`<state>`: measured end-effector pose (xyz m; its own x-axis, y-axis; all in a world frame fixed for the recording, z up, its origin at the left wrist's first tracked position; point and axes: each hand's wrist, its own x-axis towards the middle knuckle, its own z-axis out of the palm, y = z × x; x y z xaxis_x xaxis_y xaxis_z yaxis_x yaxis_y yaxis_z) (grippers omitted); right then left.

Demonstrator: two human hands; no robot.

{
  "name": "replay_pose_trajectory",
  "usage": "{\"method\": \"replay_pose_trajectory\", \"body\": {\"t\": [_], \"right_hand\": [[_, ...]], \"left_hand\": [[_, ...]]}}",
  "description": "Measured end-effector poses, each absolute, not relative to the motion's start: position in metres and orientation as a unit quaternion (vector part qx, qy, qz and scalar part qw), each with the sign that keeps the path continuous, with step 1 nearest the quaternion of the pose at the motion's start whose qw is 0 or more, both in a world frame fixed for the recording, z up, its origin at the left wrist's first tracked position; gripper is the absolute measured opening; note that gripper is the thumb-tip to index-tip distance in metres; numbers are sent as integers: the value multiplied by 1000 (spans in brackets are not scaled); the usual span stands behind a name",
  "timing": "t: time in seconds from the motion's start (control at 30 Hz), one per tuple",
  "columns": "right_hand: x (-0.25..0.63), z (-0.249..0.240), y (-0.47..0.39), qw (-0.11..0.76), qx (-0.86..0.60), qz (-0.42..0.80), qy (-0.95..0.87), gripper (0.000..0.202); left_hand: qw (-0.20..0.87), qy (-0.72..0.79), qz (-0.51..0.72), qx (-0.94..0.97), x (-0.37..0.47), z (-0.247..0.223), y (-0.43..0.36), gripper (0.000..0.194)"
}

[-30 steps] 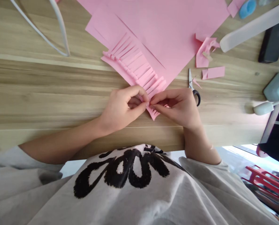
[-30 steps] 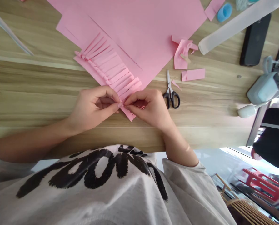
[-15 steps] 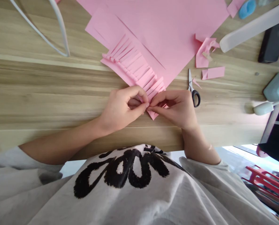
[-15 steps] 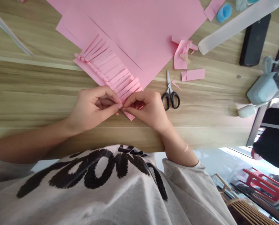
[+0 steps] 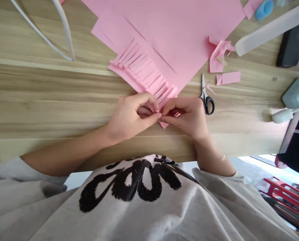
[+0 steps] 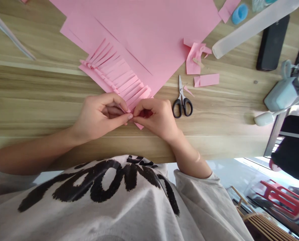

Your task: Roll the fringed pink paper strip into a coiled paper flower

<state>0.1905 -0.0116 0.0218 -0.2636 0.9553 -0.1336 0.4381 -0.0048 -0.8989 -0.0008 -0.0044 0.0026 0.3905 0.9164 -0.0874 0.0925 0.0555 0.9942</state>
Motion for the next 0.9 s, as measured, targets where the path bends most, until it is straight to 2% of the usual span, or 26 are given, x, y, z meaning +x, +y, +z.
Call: {"method": "replay_pose_trajectory", "body": {"t": [0.2,0.57,0.8,0.9], "right_hand": [[190,20,-12,294,-520,434,-675,30],[192,21,-12,306,-504,467,-659,19],[194,21,-11,312,-481,470,-671,23],[195,21,-9,319,-493,434,-683,28]], "left_hand": [[599,423,352,582,-1,2,-5,14],[576,425,367,594,-1,1,-4,13],[588,414,367,590,-2,-1,-4,18],[584,416,365,594,-2,-2,-3,18]]}}
